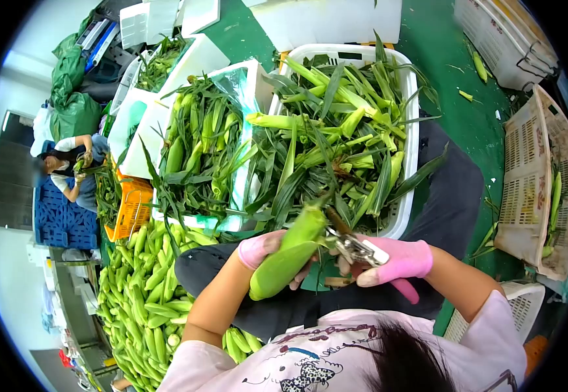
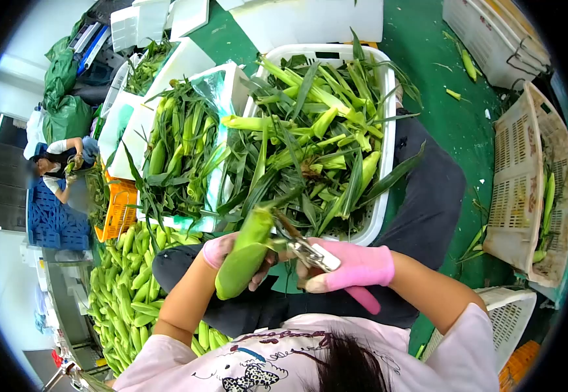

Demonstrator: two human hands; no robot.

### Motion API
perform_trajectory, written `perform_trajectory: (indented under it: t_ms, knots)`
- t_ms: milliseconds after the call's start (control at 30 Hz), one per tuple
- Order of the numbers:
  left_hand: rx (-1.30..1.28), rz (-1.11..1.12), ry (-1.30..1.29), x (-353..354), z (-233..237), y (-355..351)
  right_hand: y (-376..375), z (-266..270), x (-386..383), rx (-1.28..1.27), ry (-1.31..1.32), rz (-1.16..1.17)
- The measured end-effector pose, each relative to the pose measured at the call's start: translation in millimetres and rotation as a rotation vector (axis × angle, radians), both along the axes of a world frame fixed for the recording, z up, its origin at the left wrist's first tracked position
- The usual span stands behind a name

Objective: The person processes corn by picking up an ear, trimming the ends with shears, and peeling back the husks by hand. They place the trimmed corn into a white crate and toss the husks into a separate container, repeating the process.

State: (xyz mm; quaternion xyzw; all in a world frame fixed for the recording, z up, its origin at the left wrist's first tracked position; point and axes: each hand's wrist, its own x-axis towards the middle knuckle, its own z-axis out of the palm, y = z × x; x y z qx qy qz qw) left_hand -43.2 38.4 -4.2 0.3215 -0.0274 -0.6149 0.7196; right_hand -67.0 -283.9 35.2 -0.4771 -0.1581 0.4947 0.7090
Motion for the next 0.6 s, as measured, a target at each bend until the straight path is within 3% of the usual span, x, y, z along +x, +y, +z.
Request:
perform_trajectory:
  t_ms: [33,100,167,200,300,333,433,467,500,600]
  knots:
    - [0.055,-0.032,-0.039,-2,10,-11,1,19,6,-0.102,0.051,0.055]
    - [-0.011,-0.023,0.042,-15,5,-9,12,2,8,-0.109,-0.139,-0.013]
    - [-0.08,0.071,0.053,-22,2,4,20,-12,0,-0.075,0.04,-0.206]
    - [-0.114,0.14,0.047,-30,2,14,20,5,1,-0.154,0.248,-0.246]
    - [-0.19,0.684,0.216,-73,17,53,41,-54,-17,0.073,0.487,-0.669]
    - [-0.289,0.808,0.219,-94,18,76,42,-71,-29,-0.093,0.366,-0.601]
    - [-0.228,1.322,-0.048,-174,35,131,57,-102,-49,-0.509,0.051,-0.32]
    - [-0.111,1.528,-0.195,-202,44,148,79,-104,-44,-0.532,0.02,-0.225]
    - [-0.245,1.662,-0.148,-233,41,165,98,-96,-44,-0.548,0.004,-0.146]
    - [-0.268,2.115,-0.004,-330,21,230,138,-85,-41,-0.561,-0.05,0.027]
